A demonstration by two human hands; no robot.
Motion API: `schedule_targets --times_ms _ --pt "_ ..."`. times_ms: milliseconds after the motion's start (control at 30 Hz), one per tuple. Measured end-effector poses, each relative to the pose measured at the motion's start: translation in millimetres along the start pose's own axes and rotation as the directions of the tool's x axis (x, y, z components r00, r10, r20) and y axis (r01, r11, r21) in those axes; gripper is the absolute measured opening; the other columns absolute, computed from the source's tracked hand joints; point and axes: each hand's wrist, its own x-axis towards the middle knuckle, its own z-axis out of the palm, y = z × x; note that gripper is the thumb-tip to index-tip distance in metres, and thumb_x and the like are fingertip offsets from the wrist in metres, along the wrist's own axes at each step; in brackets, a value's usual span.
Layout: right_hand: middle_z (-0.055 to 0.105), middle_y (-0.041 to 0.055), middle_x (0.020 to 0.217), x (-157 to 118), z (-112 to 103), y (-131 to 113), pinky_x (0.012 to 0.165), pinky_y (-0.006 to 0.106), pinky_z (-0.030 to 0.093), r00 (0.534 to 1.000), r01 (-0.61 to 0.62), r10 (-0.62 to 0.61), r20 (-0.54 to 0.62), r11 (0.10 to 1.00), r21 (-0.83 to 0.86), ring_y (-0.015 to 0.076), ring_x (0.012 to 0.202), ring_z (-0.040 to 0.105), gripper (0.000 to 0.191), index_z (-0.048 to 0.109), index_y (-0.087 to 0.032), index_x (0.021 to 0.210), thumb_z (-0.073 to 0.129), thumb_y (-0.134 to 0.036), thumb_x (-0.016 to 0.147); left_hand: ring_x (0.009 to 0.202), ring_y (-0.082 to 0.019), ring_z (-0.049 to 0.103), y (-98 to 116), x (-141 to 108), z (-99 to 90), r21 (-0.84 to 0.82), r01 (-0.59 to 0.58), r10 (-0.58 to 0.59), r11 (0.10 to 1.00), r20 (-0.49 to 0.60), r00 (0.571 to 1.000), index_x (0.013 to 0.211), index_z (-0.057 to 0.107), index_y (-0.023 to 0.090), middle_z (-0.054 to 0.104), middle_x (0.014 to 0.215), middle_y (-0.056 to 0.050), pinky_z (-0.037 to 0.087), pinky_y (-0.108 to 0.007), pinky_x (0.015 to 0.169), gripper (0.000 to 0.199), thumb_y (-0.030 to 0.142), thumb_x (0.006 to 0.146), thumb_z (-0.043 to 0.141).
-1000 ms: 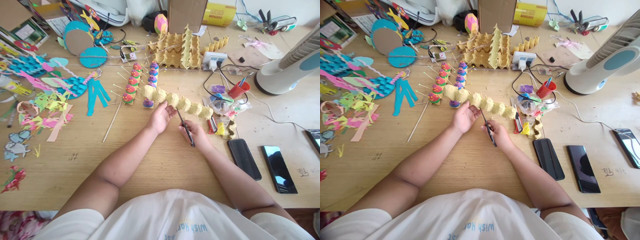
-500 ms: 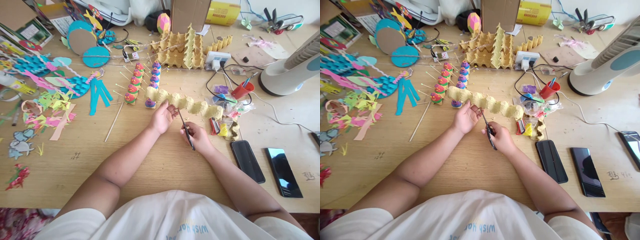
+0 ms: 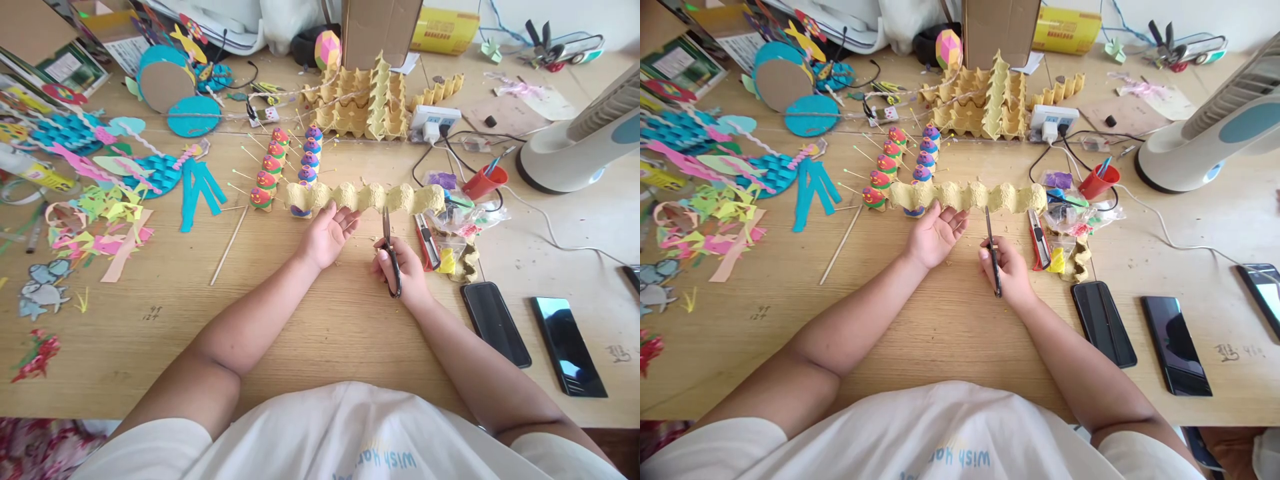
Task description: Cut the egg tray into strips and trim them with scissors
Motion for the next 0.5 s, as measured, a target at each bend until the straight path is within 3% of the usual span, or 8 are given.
schedule_targets --times_ms 500 --pt "0.06 -0.0054 0.059 1.2 1.5 -6.9 0.045 0.022 0.04 0.995 -0.103 0.104 -0.009 0.994 0.046 0.0106 0.047 0.052 0.061 0.058 -0.023 0.101 0.065 -0.082 0.088 0.136 -0.022 0.069 -4.8 -2.0 1.0 0.092 -0.058 0.057 0.994 0.01 0.998 0.087 0.066 0.02 0.08 0.108 -0.004 0.054 -0.031 0.108 0.024 0.041 0.096 0.076"
